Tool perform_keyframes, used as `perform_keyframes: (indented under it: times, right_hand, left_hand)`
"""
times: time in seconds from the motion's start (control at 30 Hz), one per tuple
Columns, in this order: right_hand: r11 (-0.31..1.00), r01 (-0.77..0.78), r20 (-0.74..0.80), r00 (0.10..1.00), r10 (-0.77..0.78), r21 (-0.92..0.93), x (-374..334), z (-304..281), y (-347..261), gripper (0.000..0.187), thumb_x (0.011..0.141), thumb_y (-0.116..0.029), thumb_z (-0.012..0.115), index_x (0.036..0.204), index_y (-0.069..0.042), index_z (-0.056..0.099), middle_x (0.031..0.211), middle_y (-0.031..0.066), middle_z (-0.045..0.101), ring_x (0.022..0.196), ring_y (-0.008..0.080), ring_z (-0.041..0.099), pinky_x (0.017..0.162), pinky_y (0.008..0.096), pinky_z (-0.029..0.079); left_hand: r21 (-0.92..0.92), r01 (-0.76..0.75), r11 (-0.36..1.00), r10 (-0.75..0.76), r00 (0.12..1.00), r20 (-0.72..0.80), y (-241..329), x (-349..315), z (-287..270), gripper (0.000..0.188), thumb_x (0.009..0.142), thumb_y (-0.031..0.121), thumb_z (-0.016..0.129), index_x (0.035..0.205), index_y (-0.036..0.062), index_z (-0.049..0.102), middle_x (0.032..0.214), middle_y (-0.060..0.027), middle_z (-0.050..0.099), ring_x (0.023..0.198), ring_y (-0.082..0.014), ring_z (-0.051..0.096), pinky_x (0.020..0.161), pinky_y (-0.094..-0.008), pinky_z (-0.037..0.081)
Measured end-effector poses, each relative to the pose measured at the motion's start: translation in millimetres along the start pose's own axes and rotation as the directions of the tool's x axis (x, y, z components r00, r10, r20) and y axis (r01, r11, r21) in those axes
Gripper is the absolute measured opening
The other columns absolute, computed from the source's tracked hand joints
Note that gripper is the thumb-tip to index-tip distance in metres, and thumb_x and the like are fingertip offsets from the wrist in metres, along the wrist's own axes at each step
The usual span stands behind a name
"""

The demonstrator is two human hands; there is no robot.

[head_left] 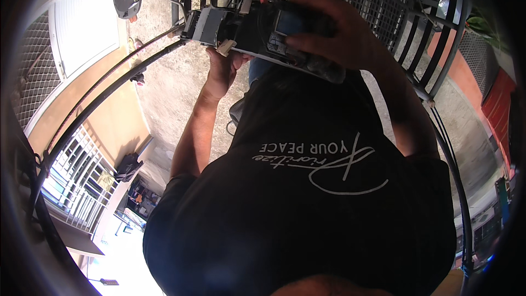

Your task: The person wipes a white motorcycle grille with a cloth, then cleans a grey electronic control unit with a cloth and tape. The person handles the parts by hand and uses a cloth for cleaning.

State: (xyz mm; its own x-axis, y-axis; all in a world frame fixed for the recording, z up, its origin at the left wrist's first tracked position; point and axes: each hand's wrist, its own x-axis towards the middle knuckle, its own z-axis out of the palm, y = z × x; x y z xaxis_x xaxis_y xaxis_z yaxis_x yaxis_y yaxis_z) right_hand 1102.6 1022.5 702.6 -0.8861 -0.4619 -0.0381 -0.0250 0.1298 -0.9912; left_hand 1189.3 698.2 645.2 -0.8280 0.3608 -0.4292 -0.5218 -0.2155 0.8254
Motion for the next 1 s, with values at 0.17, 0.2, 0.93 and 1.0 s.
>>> perform_keyframes:
  times: [0.17, 0.2, 0.93, 1.0]
  right_hand:
    - [1.0, -0.003, 0.1, 0.995, 0.003, -0.009, 3.9, -2.3, -3.2, 0.065, 0.086, -0.04, 0.087, 0.135, -0.003, 0.066, 0.114, 0.0148, 0.076, 0.101, 0.0252, 0.075, 0.091, 0.0374, 0.059]
    - [1.0, -0.019, 0.102, 0.995, 0.019, 0.0, 5.4, -1.1, -5.5, 0.065, 0.086, -0.041, 0.087, 0.135, -0.003, 0.066, 0.113, 0.0148, 0.076, 0.1, 0.0247, 0.075, 0.09, 0.0373, 0.06]
    - [0.96, -0.151, 0.494, 0.832, 0.253, -0.237, 46.1, 5.4, 74.1, 0.069, 0.09, -0.053, 0.079, 0.142, -0.009, 0.066, 0.127, 0.015, 0.071, 0.118, 0.0267, 0.069, 0.102, 0.0392, 0.054]
    - [0.971, -0.157, 0.492, 0.84, 0.228, -0.183, 48.3, 5.0, 76.8, 0.063, 0.091, -0.044, 0.08, 0.14, -0.007, 0.066, 0.123, 0.0135, 0.074, 0.114, 0.0255, 0.071, 0.102, 0.0396, 0.054]
  left_hand:
    - [0.548, 0.346, 0.762, -0.465, 0.881, 0.091, 134.6, -42.1, 9.4, 0.067, 0.109, 0.052, 0.05, 0.124, -0.0106, 0.068, 0.109, -0.0207, 0.077, 0.102, -0.0301, 0.074, 0.097, -0.0408, 0.056]
    - [0.569, 0.323, 0.756, -0.457, 0.883, 0.106, 161.6, -46.4, 15.5, 0.056, 0.108, 0.045, 0.058, 0.114, -0.0087, 0.071, 0.099, -0.0165, 0.076, 0.087, -0.0234, 0.074, 0.082, -0.0361, 0.059]
    - [0.776, 0.204, 0.597, -0.474, 0.87, 0.135, 78.8, 78.0, 24.4, 0.083, 0.095, 0.044, 0.077, 0.158, 0.002, 0.043, 0.139, -0.0182, 0.063, 0.128, -0.0261, 0.059, 0.11, -0.0404, 0.046]
    - [0.701, 0.231, 0.675, -0.446, 0.885, 0.137, 67.4, 78.7, 19.5, 0.083, 0.094, 0.044, 0.076, 0.157, 0.002, 0.043, 0.138, -0.0172, 0.063, 0.127, -0.0253, 0.058, 0.109, -0.0393, 0.046]
